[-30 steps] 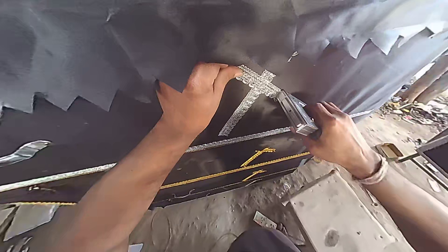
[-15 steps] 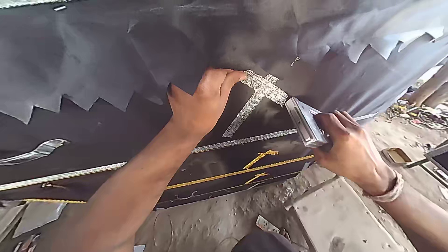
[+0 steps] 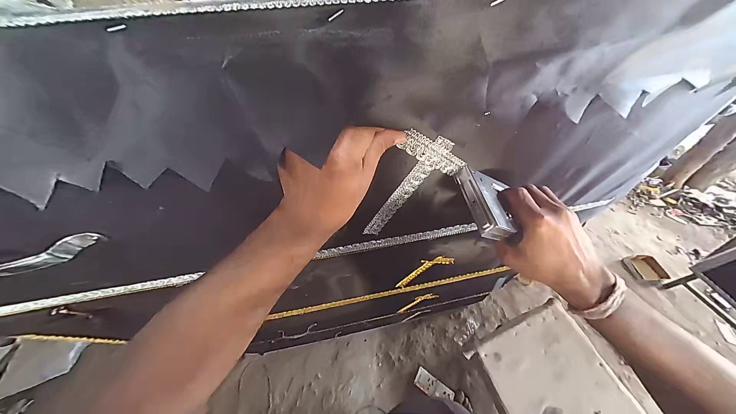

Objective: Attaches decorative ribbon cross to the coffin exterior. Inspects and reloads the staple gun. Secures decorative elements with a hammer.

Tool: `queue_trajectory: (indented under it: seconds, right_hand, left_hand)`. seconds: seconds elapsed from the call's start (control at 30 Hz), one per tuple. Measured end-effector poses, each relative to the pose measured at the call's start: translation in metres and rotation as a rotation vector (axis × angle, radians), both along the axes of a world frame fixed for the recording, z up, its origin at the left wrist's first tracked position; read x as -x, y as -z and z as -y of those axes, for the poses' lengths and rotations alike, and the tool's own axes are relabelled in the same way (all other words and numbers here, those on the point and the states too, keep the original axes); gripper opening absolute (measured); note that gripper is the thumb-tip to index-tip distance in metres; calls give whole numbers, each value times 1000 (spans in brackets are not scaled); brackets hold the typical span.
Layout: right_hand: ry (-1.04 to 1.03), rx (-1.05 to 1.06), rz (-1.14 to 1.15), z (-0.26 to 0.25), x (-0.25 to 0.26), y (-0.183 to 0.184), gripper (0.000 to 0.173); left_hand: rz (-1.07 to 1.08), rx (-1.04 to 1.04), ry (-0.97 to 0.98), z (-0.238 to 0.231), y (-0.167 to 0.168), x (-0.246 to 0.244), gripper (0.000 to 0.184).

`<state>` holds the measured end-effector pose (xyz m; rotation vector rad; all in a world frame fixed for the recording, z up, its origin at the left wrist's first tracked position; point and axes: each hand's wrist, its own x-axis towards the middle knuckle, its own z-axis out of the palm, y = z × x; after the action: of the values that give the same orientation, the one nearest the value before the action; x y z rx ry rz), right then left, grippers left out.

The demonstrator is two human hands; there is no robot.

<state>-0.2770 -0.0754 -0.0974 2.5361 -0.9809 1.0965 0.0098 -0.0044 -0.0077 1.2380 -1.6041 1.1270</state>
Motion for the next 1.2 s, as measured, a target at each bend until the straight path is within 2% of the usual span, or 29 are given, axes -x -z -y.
queue_trajectory:
  seconds: [0.2, 0.33, 0.43, 0.53, 0.63, 0.73, 0.77, 0.83, 0.9, 0.97, 1.0, 1.1, 1.13, 1.2]
  right_hand:
    - [-21, 85, -89, 12, 12, -9, 43]
    - [-129, 212, -174, 29, 19, -24, 41]
    - [-154, 261, -161, 28, 22, -21, 36]
    - [-88, 301, -97, 7, 19, -7, 26]
    - [-11, 147, -80, -4, 14, 5, 41]
    - [-68, 60, -142, -6, 20, -2, 57]
    - [-96, 64, -183, -9, 24, -5, 55]
    - [-167, 114, -306, -25, 32, -4, 40]
    - [-228, 95, -436, -57, 35, 15, 32]
    - [-317, -61, -507, -82, 39, 53, 28]
    - [-351, -231, -553, -91, 40, 69, 33]
    - [-265, -1051, -708, -101, 35, 79, 59]
    - [-207, -1237, -641, -99, 35, 82, 60]
    - [-167, -1396, -270, -97, 44, 89, 44]
  left_hand:
    - [-21, 3, 6, -1, -1, 4, 32]
    - [-30, 21, 23, 2, -2, 2, 30]
    - [-24, 43, -28, 1, -1, 5, 33]
    - [-14, 18, -30, -2, -4, 8, 32]
    - [-1, 38, -21, -2, -4, 10, 30]
    - [5, 25, -66, -3, -4, 10, 30]
    - [1, 12, -81, -3, -4, 11, 31]
    - [-2, 8, -82, -2, -5, 11, 32]
    - [-9, 11, -71, -2, -5, 11, 31]
    - [-20, -3, -57, -2, -4, 10, 29]
    - [-22, -13, -52, -2, -4, 10, 29]
    - [-27, -12, -41, -3, -4, 11, 29]
    - [-35, -23, -45, -3, -5, 12, 29]
    - [-45, -20, -34, -4, -6, 12, 29]
